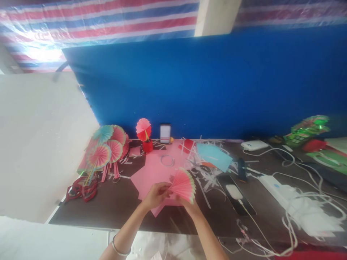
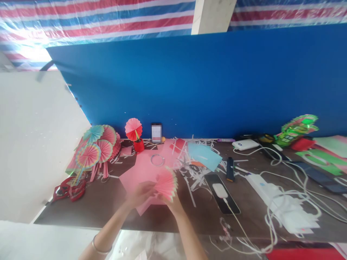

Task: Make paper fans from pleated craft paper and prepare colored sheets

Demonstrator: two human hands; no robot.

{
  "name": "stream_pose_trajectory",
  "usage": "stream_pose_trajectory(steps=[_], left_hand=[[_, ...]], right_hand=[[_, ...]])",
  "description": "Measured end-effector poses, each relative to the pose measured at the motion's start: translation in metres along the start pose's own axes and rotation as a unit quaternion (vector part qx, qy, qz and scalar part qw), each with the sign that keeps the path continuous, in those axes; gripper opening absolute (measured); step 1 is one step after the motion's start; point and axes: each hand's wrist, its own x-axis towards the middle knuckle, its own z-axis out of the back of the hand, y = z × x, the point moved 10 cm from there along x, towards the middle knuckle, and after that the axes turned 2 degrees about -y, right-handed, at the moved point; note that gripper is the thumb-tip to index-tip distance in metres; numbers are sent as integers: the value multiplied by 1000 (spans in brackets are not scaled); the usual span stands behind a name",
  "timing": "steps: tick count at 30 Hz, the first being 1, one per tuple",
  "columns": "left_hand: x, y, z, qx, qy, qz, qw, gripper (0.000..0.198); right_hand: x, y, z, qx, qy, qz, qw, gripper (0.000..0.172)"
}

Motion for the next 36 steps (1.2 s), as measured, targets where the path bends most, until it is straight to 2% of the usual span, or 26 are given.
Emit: stream_pose_trajectory(steps=[2, 5, 7, 9, 12, 15, 19, 24, 28, 36], left_hand=[[-4, 2, 1, -7, 4, 11, 1000, 43], [-9, 2, 7, -10, -1, 23, 1000, 45], [-12, 2, 10, -4, -3, 32, 999, 45], [-15, 2, 13, 5, -5, 36, 999, 45], [-17, 3, 16, 18, -13, 33, 999, 45], [-18, 2, 17, 31, -15, 26, 999, 42], [-21, -1, 22, 59, -22, 21, 998, 37], [-25, -1, 41, 126, -72, 13, 989, 29], [-29, 2, 51, 148, -71, 10, 986, 30], [-45, -5, 61, 192, -83, 18, 978, 31]], right_hand=[[7, 16, -1, 61, -21, 5, 998, 68], [14, 26, 12, 145, -105, 21, 984, 82], [15, 21, 18, 159, -140, 13, 977, 77], [15, 14, 19, 163, -156, -4, 974, 61], [14, 10, 17, 190, -166, -26, 967, 38], [13, 13, 17, 211, -179, -33, 960, 28], [11, 16, 18, 220, -194, -32, 955, 28], [9, 11, 15, 221, -200, -49, 953, 27], [10, 10, 12, 184, -193, -39, 963, 18], [15, 0, 0, 162, -192, -35, 967, 16]])
